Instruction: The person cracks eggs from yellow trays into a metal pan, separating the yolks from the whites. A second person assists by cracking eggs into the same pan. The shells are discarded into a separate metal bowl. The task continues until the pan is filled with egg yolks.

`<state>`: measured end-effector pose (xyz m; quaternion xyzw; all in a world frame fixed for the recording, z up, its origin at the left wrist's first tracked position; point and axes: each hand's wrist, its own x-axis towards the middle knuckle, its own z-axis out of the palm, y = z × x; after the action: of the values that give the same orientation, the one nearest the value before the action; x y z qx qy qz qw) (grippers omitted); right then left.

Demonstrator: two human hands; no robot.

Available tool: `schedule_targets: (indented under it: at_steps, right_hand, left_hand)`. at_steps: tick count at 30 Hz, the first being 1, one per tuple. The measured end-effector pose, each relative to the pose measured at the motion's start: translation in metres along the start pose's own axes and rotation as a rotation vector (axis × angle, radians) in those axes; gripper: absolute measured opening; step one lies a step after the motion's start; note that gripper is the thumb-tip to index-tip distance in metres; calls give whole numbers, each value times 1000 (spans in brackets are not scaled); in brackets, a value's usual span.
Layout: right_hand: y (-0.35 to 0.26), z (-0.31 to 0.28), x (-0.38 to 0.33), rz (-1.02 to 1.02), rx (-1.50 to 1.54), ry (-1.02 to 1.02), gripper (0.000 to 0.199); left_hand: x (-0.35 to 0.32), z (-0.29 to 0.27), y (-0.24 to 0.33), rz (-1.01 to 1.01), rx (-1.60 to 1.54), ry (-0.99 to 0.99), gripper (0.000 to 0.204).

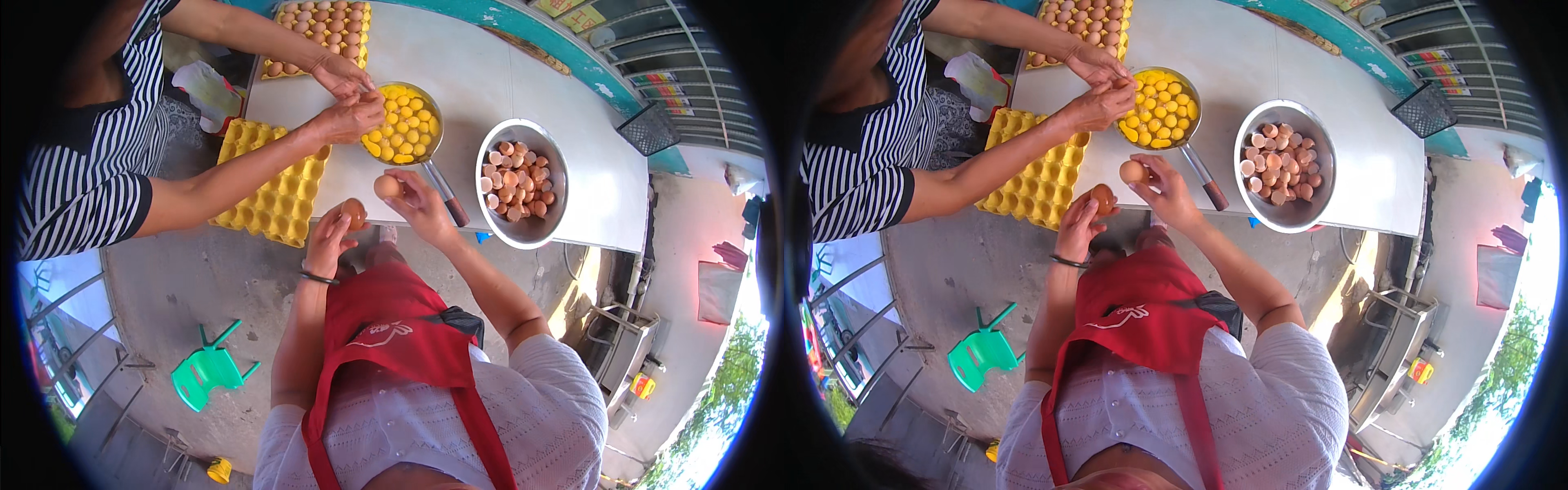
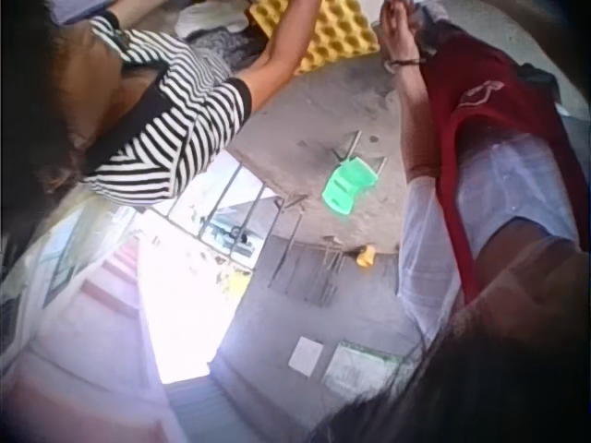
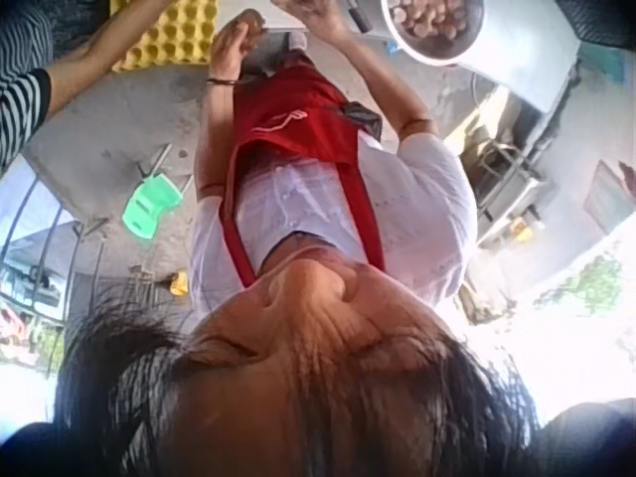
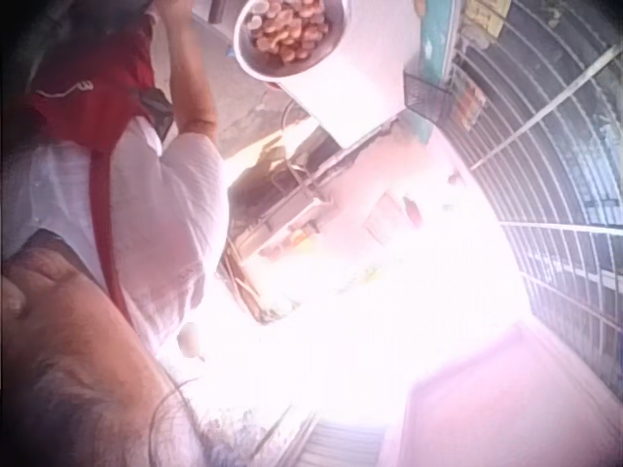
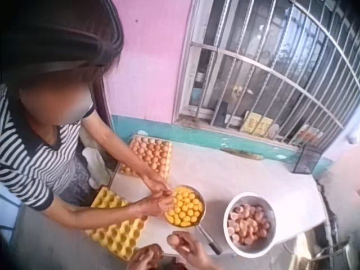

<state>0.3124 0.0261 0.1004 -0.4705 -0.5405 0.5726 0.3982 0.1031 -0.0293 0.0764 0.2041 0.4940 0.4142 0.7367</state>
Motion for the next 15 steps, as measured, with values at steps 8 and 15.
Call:
schedule_targets:
  at_steps: [8, 15]
  right_hand:
    - [-51, -62, 41, -603, -661, 56, 54]
    - [-41, -110, 77, -6, 192, -73, 47]
  left_hand:
    - [76, 95, 47, 22, -2, -156, 44]
    - [106, 114, 54, 74, 198, 13, 40]
